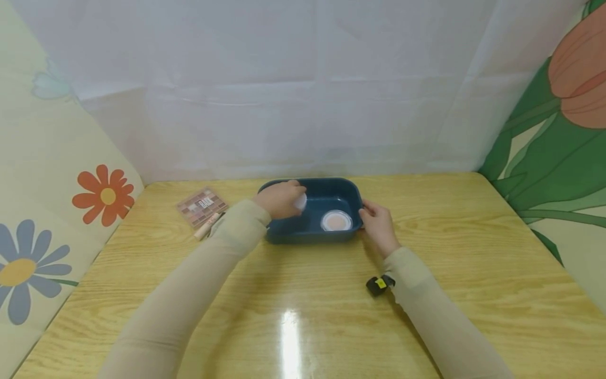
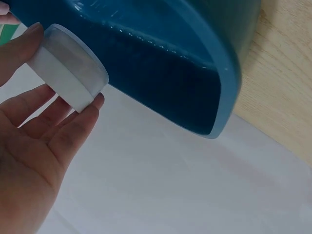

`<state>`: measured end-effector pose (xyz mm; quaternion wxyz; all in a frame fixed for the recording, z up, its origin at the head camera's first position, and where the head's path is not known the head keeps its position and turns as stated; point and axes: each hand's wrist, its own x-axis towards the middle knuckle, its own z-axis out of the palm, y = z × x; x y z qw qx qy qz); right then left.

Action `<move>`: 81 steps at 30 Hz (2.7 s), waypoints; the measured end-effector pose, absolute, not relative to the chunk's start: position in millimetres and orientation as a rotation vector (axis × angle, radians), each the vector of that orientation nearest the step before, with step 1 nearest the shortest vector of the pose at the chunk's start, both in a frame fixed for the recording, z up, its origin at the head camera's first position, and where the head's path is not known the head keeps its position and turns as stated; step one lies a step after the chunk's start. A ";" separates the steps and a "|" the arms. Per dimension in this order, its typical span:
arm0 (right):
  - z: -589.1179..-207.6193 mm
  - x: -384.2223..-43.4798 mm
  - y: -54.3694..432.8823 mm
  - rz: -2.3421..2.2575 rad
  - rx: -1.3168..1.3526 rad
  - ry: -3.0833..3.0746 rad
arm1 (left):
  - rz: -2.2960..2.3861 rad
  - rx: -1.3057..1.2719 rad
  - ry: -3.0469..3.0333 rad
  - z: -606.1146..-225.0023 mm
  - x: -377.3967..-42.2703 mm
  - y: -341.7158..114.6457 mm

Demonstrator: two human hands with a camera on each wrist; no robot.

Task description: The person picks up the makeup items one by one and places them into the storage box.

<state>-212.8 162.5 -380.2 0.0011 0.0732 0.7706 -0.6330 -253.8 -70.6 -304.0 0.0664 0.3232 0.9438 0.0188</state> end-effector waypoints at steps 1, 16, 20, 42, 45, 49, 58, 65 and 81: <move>-380.6 -213.3 162.8 -1.987 0.230 2.419 | 0.055 0.979 2.847 -304.2 -254.2 -70.0; -380.0 -214.3 163.6 -1.971 0.221 2.427 | 0.000 1.026 2.833 -305.9 -261.9 -61.5; -378.6 -213.6 163.1 -1.985 0.227 2.414 | -0.021 1.040 2.829 -306.4 -263.7 -57.7; -378.3 -212.9 164.2 -1.951 0.183 2.452 | -0.126 1.096 2.802 -310.4 -276.4 -38.4; -378.7 -213.1 165.0 -1.955 0.190 2.452 | -0.132 1.093 2.799 -312.8 -279.7 -36.6; -378.8 -213.6 165.1 -1.940 0.190 2.466 | -0.135 1.087 2.799 -314.4 -281.9 -34.3; -380.8 -214.1 164.3 -1.949 0.176 2.473 | -0.143 1.093 2.831 -317.6 -285.3 -27.3; -381.5 -213.7 163.6 -1.978 0.170 2.461 | -0.142 1.074 2.837 -319.0 -289.0 -23.0; -381.4 -214.0 163.4 -1.983 0.190 2.433 | -0.208 1.093 2.889 -330.5 -297.3 -9.8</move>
